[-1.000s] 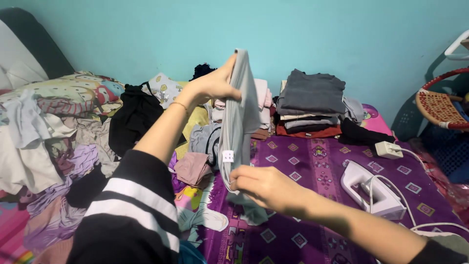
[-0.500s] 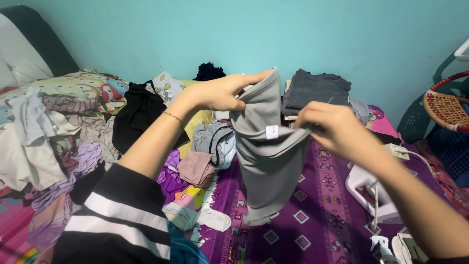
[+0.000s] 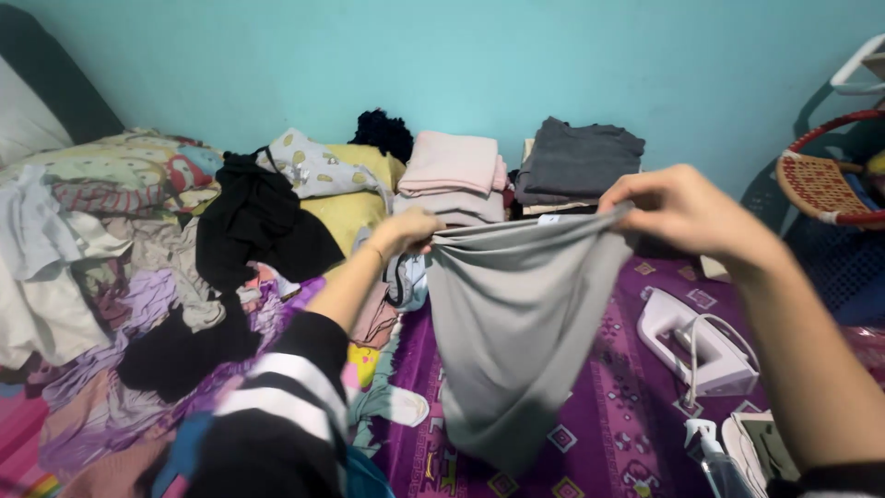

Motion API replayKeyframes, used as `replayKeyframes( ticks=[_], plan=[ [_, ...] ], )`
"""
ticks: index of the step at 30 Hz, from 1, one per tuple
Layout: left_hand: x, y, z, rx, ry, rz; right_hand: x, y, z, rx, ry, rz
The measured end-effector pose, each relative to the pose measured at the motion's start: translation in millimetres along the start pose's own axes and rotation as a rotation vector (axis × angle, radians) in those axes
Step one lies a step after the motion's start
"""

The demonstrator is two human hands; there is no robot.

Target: The recorder is ironing and folding various pieces of clothing on a bed.

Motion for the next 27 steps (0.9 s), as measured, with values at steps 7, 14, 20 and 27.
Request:
replayKeyframes(
  ticks=[7, 14, 20, 27],
  plan=[
    [59.1, 12.8, 119.5, -0.659, 0.492, 0.867, 85.5, -37.9, 130.4, -0.081, 0.176, 0.499],
    [72.4, 126.4, 170.4, -1.125, 0.623, 1.113, 89.4, -23.8, -23.2, 0.227, 0.134, 0.559],
    [-65.9, 137.5, -28.0, -0.691, 0.613, 0.834, -36.2, 94.9, 62.3, -0.011, 0.301, 0.138],
    [-269.8, 64.0, -291.8, -0.218, 0.377, 0.706, -269.3, 280.4, 190.3, -0.162, 0.211, -0.076]
  ],
)
Point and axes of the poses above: each hand's wrist, its own y-axis away from the middle knuckle, its own x-axis out of the back of the hand, z = x × y, the point moved 2 cm from there along -y, towards the middle knuckle, and after that the axes turned 14 degrees about x, right-handed, at the moved point
